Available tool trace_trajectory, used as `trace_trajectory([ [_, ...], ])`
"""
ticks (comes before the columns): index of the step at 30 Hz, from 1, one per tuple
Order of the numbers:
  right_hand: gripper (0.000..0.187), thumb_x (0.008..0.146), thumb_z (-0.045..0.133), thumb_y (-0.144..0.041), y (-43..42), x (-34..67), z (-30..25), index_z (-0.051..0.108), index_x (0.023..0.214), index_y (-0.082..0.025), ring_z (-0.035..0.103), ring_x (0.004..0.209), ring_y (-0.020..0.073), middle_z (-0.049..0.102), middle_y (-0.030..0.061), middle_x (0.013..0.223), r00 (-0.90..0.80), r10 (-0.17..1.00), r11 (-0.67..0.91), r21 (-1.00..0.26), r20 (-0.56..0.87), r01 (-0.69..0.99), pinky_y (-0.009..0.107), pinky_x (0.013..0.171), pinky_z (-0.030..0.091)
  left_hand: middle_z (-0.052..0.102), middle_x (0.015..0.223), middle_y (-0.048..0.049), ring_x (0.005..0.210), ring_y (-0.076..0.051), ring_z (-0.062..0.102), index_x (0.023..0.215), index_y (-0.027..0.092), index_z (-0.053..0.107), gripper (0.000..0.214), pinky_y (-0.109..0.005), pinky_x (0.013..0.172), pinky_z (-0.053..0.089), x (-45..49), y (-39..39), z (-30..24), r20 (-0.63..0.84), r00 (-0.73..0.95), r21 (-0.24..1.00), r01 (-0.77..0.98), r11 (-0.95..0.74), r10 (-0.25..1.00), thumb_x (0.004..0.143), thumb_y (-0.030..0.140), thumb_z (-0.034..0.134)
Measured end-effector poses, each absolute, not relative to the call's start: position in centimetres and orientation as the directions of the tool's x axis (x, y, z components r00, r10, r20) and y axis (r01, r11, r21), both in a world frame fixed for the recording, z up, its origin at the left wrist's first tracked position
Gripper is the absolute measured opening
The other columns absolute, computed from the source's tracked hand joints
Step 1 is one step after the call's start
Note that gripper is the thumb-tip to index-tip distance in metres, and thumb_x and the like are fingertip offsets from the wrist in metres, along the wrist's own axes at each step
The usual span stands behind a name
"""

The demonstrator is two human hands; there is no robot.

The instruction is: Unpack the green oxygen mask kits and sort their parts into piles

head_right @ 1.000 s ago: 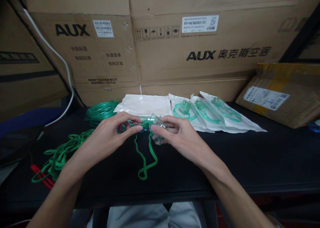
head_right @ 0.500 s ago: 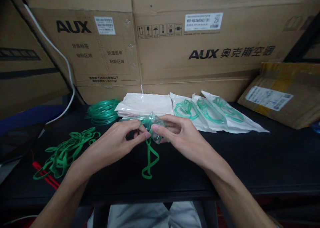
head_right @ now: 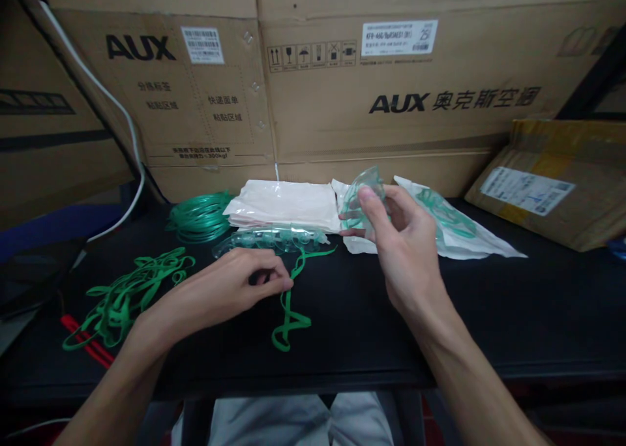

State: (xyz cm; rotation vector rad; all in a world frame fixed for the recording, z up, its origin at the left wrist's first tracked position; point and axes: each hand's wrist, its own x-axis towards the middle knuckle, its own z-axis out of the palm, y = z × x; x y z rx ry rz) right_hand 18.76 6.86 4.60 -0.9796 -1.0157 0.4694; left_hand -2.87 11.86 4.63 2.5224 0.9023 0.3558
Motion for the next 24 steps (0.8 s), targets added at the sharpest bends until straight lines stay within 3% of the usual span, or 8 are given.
trace_trajectory([
  [3,0.017,0.085,0.074,-0.04,6.7,18.6,4.5,0.073,0.088,-0.024,0.07,0.084,0.0217,0.07,0.0027,0.09,0.354,0.796,0.463,-0.87,0.492,0.167,0.028,0.059,0.059,0.069,0.091,0.0018,0.086,-0.017,0.064,0.11,0.025,0.069,0.028,-0.027,0.076,0.043,-2.4,11.5,4.5,0.149,0.708,0.512,0.541,-0.667,0.69,0.098,0.046,0.055],
  [5,0.015,0.086,0.073,-0.039,6.7,18.2,4.4,0.073,0.087,-0.024,0.069,0.081,0.0209,0.071,0.0018,0.087,0.308,0.794,0.45,-0.848,0.524,0.282,0.028,0.062,0.057,0.07,0.095,-0.0003,0.093,-0.021,0.065,0.115,0.024,0.066,0.038,-0.03,0.08,0.044,-2.2,11.2,4.1,0.144,0.674,0.488,0.588,-0.645,0.725,0.097,0.055,0.054],
  [9,0.013,0.086,0.072,-0.038,6.6,17.5,4.2,0.073,0.089,-0.026,0.07,0.082,0.0219,0.073,0.0014,0.088,0.253,0.799,0.421,-0.807,0.546,0.413,0.031,0.069,0.057,0.071,0.098,-0.0078,0.094,-0.031,0.067,0.107,0.019,0.064,0.063,-0.038,0.078,0.047,-1.3,9.9,2.9,0.119,0.621,0.326,0.713,-0.621,0.775,0.087,0.076,0.047],
  [12,0.01,0.085,0.072,-0.037,6.6,17.3,4.2,0.073,0.087,-0.027,0.071,0.083,0.0228,0.074,0.0013,0.089,0.209,0.817,0.419,-0.802,0.537,0.425,0.032,0.068,0.057,0.07,0.104,-0.0131,0.095,-0.036,0.068,0.108,0.014,0.063,0.074,-0.042,0.08,0.048,-0.2,8.5,2.6,0.148,0.596,0.182,0.768,-0.614,0.789,0.084,0.081,0.044],
  [14,0.008,0.085,0.072,-0.036,6.5,17.3,4.3,0.073,0.087,-0.028,0.072,0.081,0.0233,0.074,0.0011,0.087,0.189,0.826,0.406,-0.793,0.531,0.455,0.033,0.066,0.057,0.069,0.107,-0.013,0.096,-0.035,0.068,0.111,0.013,0.061,0.066,-0.042,0.081,0.049,0.4,7.7,2.7,0.119,0.603,0.147,0.775,-0.615,0.789,0.087,0.074,0.05],
  [17,0.009,0.086,0.07,-0.037,6.5,17.2,4.3,0.073,0.086,-0.029,0.072,0.081,0.0241,0.075,0.0013,0.087,0.164,0.841,0.38,-0.778,0.516,0.5,0.035,0.068,0.057,0.068,0.106,-0.0077,0.094,-0.029,0.067,0.11,0.016,0.06,0.028,-0.04,0.08,0.05,0.5,7.2,2.7,0.074,0.673,0.151,0.721,-0.676,0.736,0.1,0.042,0.053],
  [19,0.01,0.086,0.07,-0.038,6.5,17.2,4.4,0.073,0.088,-0.029,0.072,0.083,0.0243,0.075,0.0012,0.089,0.164,0.845,0.367,-0.775,0.509,0.514,0.035,0.071,0.057,0.067,0.107,-0.0055,0.094,-0.026,0.066,0.108,0.018,0.06,0.016,-0.039,0.083,0.049,0.0,7.4,2.6,0.092,0.729,0.16,0.661,-0.733,0.678,0.103,0.027,0.049],
  [24,0.024,0.082,0.073,-0.046,6.5,17.5,4.1,0.075,0.095,-0.025,0.072,0.084,0.0246,0.077,0.0027,0.093,0.256,0.81,0.342,-0.78,0.528,0.524,0.036,0.075,0.058,0.068,0.106,0.0012,0.096,-0.02,0.063,0.102,0.023,0.063,0.009,-0.032,0.087,0.047,-2.2,8.8,3.9,0.208,0.758,0.298,0.553,-0.778,0.618,0.099,0.03,0.058],
])
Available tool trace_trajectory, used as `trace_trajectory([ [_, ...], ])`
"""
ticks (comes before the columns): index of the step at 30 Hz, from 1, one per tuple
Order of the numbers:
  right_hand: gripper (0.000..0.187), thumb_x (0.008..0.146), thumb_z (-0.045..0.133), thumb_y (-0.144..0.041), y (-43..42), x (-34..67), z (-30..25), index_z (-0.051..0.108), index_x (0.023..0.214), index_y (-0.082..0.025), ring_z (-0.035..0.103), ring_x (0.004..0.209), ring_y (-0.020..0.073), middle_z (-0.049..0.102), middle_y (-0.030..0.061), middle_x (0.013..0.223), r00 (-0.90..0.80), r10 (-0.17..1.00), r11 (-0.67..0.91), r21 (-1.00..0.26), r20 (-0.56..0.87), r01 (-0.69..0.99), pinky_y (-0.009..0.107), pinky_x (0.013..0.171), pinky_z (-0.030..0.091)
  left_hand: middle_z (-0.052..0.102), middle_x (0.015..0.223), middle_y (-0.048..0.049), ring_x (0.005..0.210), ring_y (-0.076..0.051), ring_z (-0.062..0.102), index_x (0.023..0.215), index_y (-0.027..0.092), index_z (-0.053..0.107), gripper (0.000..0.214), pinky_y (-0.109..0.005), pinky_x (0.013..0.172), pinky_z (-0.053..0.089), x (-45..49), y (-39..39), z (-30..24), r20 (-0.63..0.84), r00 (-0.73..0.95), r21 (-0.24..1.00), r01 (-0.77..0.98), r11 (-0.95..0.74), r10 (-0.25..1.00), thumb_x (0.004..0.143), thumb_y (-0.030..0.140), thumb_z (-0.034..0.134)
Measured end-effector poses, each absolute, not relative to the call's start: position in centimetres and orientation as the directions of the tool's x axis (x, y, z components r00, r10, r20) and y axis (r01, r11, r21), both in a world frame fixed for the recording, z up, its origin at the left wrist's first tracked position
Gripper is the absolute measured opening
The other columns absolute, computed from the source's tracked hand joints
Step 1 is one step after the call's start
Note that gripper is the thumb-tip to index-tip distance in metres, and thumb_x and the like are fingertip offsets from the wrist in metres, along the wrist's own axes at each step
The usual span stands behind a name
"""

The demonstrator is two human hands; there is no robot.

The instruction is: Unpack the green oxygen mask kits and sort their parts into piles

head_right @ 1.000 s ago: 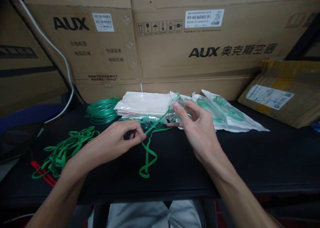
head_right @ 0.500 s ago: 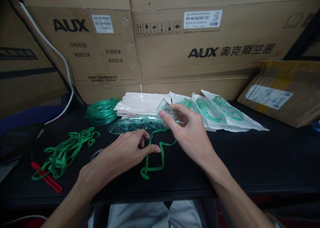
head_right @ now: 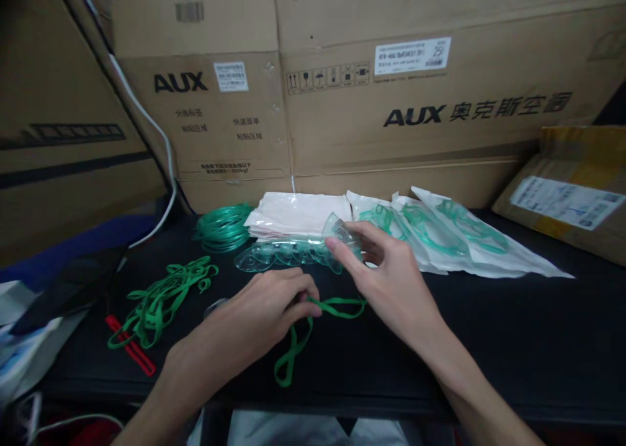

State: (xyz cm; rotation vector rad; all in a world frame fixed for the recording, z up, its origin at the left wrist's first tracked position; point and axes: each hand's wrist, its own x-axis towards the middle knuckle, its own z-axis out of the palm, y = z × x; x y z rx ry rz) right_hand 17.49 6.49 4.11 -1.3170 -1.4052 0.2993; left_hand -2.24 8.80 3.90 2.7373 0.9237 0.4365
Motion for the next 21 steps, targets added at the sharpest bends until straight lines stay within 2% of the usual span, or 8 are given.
trace_trajectory([
  [2,0.03,0.08,0.074,-0.05,6.6,17.7,4.0,0.075,0.095,-0.023,0.072,0.082,0.0253,0.077,0.0036,0.091,0.314,0.77,0.346,-0.778,0.555,0.524,0.036,0.074,0.058,0.07,0.103,0.0021,0.092,-0.019,0.065,0.099,0.025,0.066,0.01,-0.03,0.084,0.046,-3.7,9.2,5.7,0.281,0.688,0.34,0.581,-0.739,0.67,0.098,0.032,0.059],
  [6,0.036,0.078,0.074,-0.055,6.8,17.9,3.9,0.075,0.093,-0.022,0.072,0.077,0.0255,0.076,0.0043,0.087,0.336,0.732,0.369,-0.76,0.593,0.535,0.036,0.069,0.057,0.073,0.096,-0.0009,0.076,-0.019,0.067,0.095,0.024,0.07,0.017,-0.028,0.071,0.047,-8.3,9.4,9.7,0.413,0.408,0.371,0.741,-0.559,0.814,0.098,0.034,0.056],
  [8,0.037,0.079,0.073,-0.056,6.8,17.9,3.9,0.076,0.094,-0.022,0.072,0.078,0.0259,0.077,0.0048,0.087,0.324,0.732,0.375,-0.751,0.6,0.544,0.036,0.07,0.057,0.074,0.089,-0.0023,0.07,-0.021,0.068,0.094,0.025,0.071,0.026,-0.029,0.065,0.046,-11.1,9.6,10.7,0.431,0.275,0.372,0.814,-0.447,0.859,0.096,0.045,0.053],
  [11,0.04,0.079,0.073,-0.058,6.8,17.8,4.0,0.076,0.095,-0.022,0.072,0.08,0.0268,0.077,0.0058,0.088,0.324,0.725,0.377,-0.743,0.608,0.553,0.037,0.072,0.057,0.075,0.08,-0.0037,0.069,-0.027,0.07,0.097,0.026,0.071,0.036,-0.033,0.062,0.046,-15.2,10.7,10.6,0.378,0.097,0.344,0.909,-0.236,0.921,0.092,0.057,0.052],
  [14,0.044,0.08,0.07,-0.06,6.8,17.8,3.9,0.076,0.098,-0.02,0.072,0.079,0.0266,0.077,0.007,0.09,0.311,0.737,0.379,-0.748,0.6,0.545,0.037,0.072,0.058,0.077,0.083,-0.0073,0.075,-0.032,0.072,0.095,0.027,0.074,0.036,-0.036,0.062,0.048,-18.1,12.0,9.8,0.234,0.019,0.252,0.964,-0.08,0.972,0.091,0.054,0.052],
  [16,0.046,0.082,0.068,-0.06,6.9,17.8,3.8,0.076,0.101,-0.019,0.071,0.079,0.026,0.077,0.0075,0.091,0.276,0.747,0.391,-0.735,0.605,0.554,0.037,0.071,0.057,0.078,0.098,-0.0111,0.09,-0.036,0.073,0.097,0.026,0.076,0.036,-0.038,0.069,0.051,-18.6,12.6,9.4,0.201,0.03,0.197,0.978,-0.07,0.979,0.087,0.054,0.058],
  [18,0.045,0.085,0.067,-0.058,7.0,17.8,3.6,0.076,0.106,-0.018,0.07,0.074,0.024,0.076,0.0075,0.092,0.217,0.768,0.398,-0.714,0.602,0.576,0.036,0.066,0.056,0.075,0.112,-0.0139,0.102,-0.038,0.07,0.105,0.024,0.076,0.043,-0.04,0.078,0.052,-17.5,12.6,9.5,0.273,0.059,0.193,0.974,-0.115,0.96,0.084,0.058,0.061],
  [21,0.041,0.089,0.066,-0.052,7.0,17.5,3.2,0.073,0.113,-0.019,0.067,0.066,0.0201,0.076,0.0067,0.094,0.112,0.815,0.409,-0.703,0.568,0.582,0.033,0.059,0.056,0.076,0.106,-0.0098,0.093,-0.032,0.07,0.109,0.023,0.075,0.049,-0.04,0.082,0.05,-13.2,11.5,9.8,0.37,0.152,0.342,0.895,-0.286,0.916,0.09,0.063,0.052],
])
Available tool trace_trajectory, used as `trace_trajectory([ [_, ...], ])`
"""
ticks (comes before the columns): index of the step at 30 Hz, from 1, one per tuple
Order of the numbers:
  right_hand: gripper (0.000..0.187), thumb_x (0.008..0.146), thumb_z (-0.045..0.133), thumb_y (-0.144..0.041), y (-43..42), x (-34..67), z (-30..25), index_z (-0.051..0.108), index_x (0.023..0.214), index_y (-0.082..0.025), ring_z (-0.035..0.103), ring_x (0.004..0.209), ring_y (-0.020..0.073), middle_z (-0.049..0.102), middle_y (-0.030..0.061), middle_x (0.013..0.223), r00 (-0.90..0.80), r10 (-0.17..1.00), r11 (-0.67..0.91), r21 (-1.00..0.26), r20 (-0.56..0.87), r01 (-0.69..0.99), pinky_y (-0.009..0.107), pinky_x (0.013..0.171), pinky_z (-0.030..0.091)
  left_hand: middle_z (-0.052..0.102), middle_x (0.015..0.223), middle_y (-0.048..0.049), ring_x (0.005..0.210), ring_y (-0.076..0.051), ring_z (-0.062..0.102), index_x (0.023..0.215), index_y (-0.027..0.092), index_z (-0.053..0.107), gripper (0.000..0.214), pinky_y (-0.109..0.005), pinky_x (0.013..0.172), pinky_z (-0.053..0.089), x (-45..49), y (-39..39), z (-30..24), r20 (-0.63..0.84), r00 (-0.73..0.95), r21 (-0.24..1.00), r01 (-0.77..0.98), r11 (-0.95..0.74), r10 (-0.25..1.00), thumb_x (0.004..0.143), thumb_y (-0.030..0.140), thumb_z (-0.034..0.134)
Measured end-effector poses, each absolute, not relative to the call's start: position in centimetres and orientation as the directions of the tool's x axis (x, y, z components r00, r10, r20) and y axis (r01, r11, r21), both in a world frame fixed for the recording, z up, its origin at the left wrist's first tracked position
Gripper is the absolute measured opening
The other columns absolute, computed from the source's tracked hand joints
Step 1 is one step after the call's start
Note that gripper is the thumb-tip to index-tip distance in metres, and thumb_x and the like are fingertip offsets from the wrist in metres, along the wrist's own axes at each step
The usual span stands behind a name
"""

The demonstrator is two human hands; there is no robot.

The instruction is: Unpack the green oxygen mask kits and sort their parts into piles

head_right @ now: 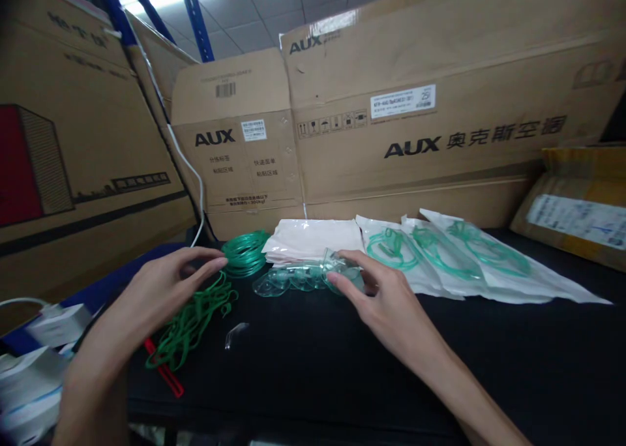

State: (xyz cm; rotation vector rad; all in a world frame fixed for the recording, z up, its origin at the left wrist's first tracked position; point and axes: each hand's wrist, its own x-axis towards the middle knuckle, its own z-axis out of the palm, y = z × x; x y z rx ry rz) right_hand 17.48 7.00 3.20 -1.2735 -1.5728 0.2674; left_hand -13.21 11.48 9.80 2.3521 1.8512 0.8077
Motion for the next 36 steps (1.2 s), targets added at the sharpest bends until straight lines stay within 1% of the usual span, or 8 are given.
trace_trajectory([
  [4,0.026,0.09,0.069,-0.034,6.6,16.7,3.5,0.072,0.113,-0.023,0.071,0.089,0.0233,0.075,0.0078,0.107,-0.001,0.786,0.505,-0.642,0.618,0.577,0.034,0.076,0.06,0.078,0.095,-0.0034,0.084,-0.025,0.068,0.095,0.022,0.077,0.047,-0.031,0.075,0.051,-6.4,9.8,9.1,0.335,0.387,0.623,0.593,-0.51,0.859,0.095,0.06,0.048],
  [10,0.03,0.087,0.069,-0.015,6.3,16.0,4.1,0.073,0.114,-0.027,0.07,0.106,0.0242,0.075,0.0057,0.111,-0.113,0.704,0.63,-0.543,0.702,0.555,0.038,0.095,0.056,0.073,0.089,-0.0029,0.081,-0.021,0.065,0.086,0.017,0.072,0.047,-0.028,0.074,0.052,-2.5,10.8,6.2,0.262,0.52,0.793,0.365,-0.488,0.813,0.099,0.054,0.046],
  [16,0.028,0.09,0.07,-0.03,6.6,16.0,3.4,0.072,0.118,-0.024,0.066,0.115,0.0246,0.072,0.0073,0.122,0.021,0.754,0.55,-0.649,0.656,0.527,0.038,0.102,0.052,0.071,0.086,-0.0021,0.087,-0.02,0.062,0.083,0.017,0.07,0.037,-0.028,0.084,0.049,-2.4,11.7,5.9,0.271,0.496,0.847,0.284,-0.449,0.825,0.098,0.044,0.051],
  [20,0.032,0.091,0.067,-0.035,6.4,16.0,3.8,0.073,0.118,-0.019,0.067,0.113,0.0252,0.073,0.0084,0.12,0.122,0.819,0.447,-0.756,0.561,0.478,0.036,0.094,0.056,0.074,0.1,-0.0035,0.095,-0.02,0.065,0.099,0.017,0.074,0.029,-0.029,0.089,0.05,-2.1,11.4,6.2,0.245,0.52,0.884,0.226,-0.409,0.818,0.096,0.039,0.056],
  [23,0.032,0.09,0.068,-0.032,6.3,16.2,4.1,0.073,0.119,-0.018,0.067,0.113,0.0252,0.074,0.0073,0.119,0.093,0.866,0.418,-0.814,0.491,0.403,0.036,0.094,0.056,0.075,0.109,-0.0034,0.104,-0.021,0.066,0.107,0.02,0.075,0.025,-0.03,0.098,0.047,-2.0,11.2,6.2,0.236,0.521,0.917,0.158,-0.365,0.82,0.095,0.035,0.06],
  [26,0.031,0.088,0.07,-0.03,6.3,16.4,4.1,0.073,0.119,-0.024,0.068,0.112,0.0238,0.074,0.0032,0.121,0.035,0.873,0.458,-0.842,0.487,0.284,0.037,0.1,0.055,0.074,0.114,-0.0023,0.108,-0.021,0.066,0.11,0.022,0.076,0.022,-0.031,0.101,0.048,-2.3,11.2,6.1,0.223,0.54,0.95,0.065,-0.304,0.812,0.093,0.03,0.063],
  [30,0.03,0.087,0.072,-0.031,6.4,16.5,3.9,0.074,0.116,-0.034,0.067,0.115,0.0245,0.072,-0.0017,0.124,0.012,0.882,0.457,-0.859,0.472,0.231,0.04,0.103,0.054,0.074,0.113,-0.0035,0.107,-0.022,0.066,0.108,0.022,0.077,0.021,-0.03,0.092,0.054,-2.5,11.4,6.1,0.205,0.567,0.957,0.056,-0.285,0.798,0.092,0.027,0.063],
  [36,0.026,0.086,0.072,-0.029,6.5,16.3,3.9,0.077,0.11,-0.036,0.069,0.113,0.0276,0.075,-0.0014,0.117,0.04,0.881,0.45,-0.861,0.472,0.237,0.045,0.102,0.056,0.073,0.106,-0.0037,0.086,-0.017,0.067,0.107,0.022,0.076,0.022,-0.018,0.054,0.054,-2.0,11.4,6.0,0.214,0.555,0.94,0.106,-0.324,0.804,0.091,0.026,0.063],
])
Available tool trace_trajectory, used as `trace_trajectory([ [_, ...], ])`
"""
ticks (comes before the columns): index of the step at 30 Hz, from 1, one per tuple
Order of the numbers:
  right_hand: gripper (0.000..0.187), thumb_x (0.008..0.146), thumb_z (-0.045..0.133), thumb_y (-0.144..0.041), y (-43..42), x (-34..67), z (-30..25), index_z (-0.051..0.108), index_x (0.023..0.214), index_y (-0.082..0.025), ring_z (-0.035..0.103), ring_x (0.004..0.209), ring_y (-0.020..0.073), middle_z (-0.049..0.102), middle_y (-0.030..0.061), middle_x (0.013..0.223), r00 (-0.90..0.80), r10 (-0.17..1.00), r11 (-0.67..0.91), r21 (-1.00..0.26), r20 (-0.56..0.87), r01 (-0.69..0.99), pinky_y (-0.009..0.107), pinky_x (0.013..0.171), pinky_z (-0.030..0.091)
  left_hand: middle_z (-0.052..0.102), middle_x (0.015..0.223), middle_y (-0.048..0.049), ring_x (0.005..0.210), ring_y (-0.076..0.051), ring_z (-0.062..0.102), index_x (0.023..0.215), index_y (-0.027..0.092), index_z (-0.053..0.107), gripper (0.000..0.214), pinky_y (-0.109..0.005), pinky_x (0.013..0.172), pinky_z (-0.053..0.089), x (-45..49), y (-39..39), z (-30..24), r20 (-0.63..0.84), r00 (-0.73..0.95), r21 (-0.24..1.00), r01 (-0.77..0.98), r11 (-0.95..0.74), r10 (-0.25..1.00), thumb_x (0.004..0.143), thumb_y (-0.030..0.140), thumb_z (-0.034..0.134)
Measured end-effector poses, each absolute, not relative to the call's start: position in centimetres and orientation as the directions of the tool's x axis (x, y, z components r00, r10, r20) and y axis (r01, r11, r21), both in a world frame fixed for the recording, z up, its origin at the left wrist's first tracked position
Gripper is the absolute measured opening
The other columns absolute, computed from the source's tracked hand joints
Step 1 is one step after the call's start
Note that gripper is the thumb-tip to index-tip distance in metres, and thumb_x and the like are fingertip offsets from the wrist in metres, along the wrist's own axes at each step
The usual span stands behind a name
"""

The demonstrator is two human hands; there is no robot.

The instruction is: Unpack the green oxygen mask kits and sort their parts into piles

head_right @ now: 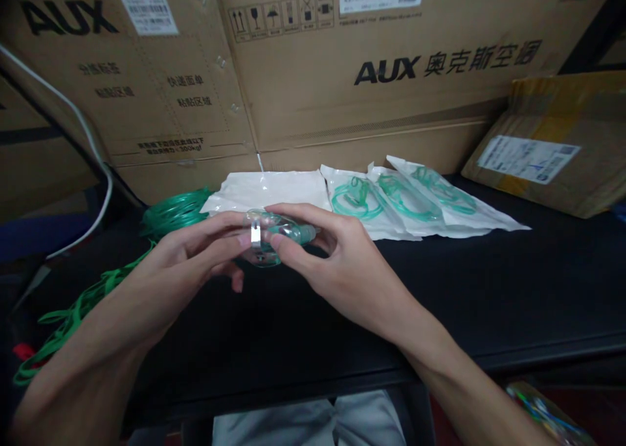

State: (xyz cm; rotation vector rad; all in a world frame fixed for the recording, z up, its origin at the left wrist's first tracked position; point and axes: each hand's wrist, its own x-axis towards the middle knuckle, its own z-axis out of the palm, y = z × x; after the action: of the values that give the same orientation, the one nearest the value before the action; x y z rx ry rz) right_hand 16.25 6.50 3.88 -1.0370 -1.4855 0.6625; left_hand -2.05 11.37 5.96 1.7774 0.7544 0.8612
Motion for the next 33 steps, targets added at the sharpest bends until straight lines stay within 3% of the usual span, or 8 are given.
trace_trajectory([
  [4,0.024,0.086,0.072,-0.027,6.6,16.1,3.74,0.078,0.108,-0.036,0.071,0.11,0.0269,0.076,-0.0014,0.113,0.038,0.867,0.469,-0.838,0.498,0.28,0.042,0.098,0.058,0.072,0.098,-0.0023,0.073,-0.013,0.065,0.106,0.021,0.077,0.021,-0.014,0.048,0.051,-1.92,11.41,5.86,0.246,0.558,0.909,0.151,-0.389,0.792,0.09,0.028,0.065],
  [8,0.023,0.086,0.073,-0.024,6.68,16.21,3.7,0.079,0.105,-0.035,0.072,0.105,0.0249,0.077,-0.002,0.109,0.048,0.844,0.487,-0.802,0.534,0.345,0.041,0.1,0.057,0.073,0.107,-0.003,0.071,-0.013,0.066,0.106,0.021,0.076,0.022,-0.017,0.051,0.054,-1.86,11.41,5.7,0.253,0.564,0.878,0.207,-0.431,0.786,0.091,0.033,0.065],
  [14,0.023,0.087,0.071,-0.02,6.66,16.46,3.69,0.079,0.107,-0.03,0.071,0.107,0.0252,0.077,-0.0007,0.111,0.116,0.798,0.478,-0.738,0.592,0.476,0.041,0.101,0.056,0.07,0.11,-0.0023,0.083,-0.016,0.069,0.106,0.02,0.07,0.023,-0.018,0.057,0.058,-1.44,11.38,5.22,0.356,0.411,0.844,0.244,-0.478,0.839,0.091,0.037,0.067],
  [17,0.024,0.089,0.07,-0.019,6.72,16.55,3.56,0.079,0.108,-0.031,0.072,0.106,0.025,0.078,-0.0017,0.111,0.164,0.759,0.477,-0.709,0.631,0.52,0.039,0.098,0.058,0.071,0.099,-0.0004,0.075,-0.012,0.066,0.097,0.019,0.07,0.021,-0.016,0.057,0.054,-1.41,11.31,5.22,0.428,0.333,0.801,0.292,-0.523,0.84,0.09,0.039,0.068],
  [20,0.028,0.09,0.069,-0.015,6.85,16.56,3.43,0.079,0.108,-0.033,0.072,0.108,0.0242,0.078,-0.003,0.112,0.161,0.723,0.509,-0.676,0.671,0.533,0.034,0.098,0.06,0.068,0.074,0.0029,0.061,-0.009,0.061,0.089,0.02,0.074,0.019,-0.015,0.055,0.049,-1.42,11.04,5.39,0.41,0.399,0.768,0.334,-0.546,0.82,0.091,0.038,0.068],
  [23,0.03,0.09,0.068,-0.012,6.93,16.52,3.36,0.079,0.109,-0.033,0.072,0.11,0.0233,0.077,-0.0045,0.114,0.143,0.707,0.539,-0.658,0.693,0.527,0.03,0.1,0.06,0.064,0.058,0.0062,0.049,-0.008,0.058,0.094,0.021,0.076,0.017,-0.016,0.049,0.046,-1.33,10.76,5.42,0.367,0.461,0.784,0.315,-0.535,0.808,0.091,0.036,0.068],
  [33,0.034,0.092,0.067,-0.013,6.57,16.73,3.46,0.077,0.113,-0.037,0.07,0.113,0.0254,0.076,-0.0052,0.117,0.082,0.721,0.568,-0.655,0.688,0.499,0.037,0.102,0.059,0.066,0.056,0.0085,0.042,-0.006,0.057,0.094,0.024,0.076,0.013,-0.015,0.045,0.045,-1.6,10.82,5.21,0.382,0.495,0.748,0.33,-0.576,0.78,0.092,0.034,0.068],
])
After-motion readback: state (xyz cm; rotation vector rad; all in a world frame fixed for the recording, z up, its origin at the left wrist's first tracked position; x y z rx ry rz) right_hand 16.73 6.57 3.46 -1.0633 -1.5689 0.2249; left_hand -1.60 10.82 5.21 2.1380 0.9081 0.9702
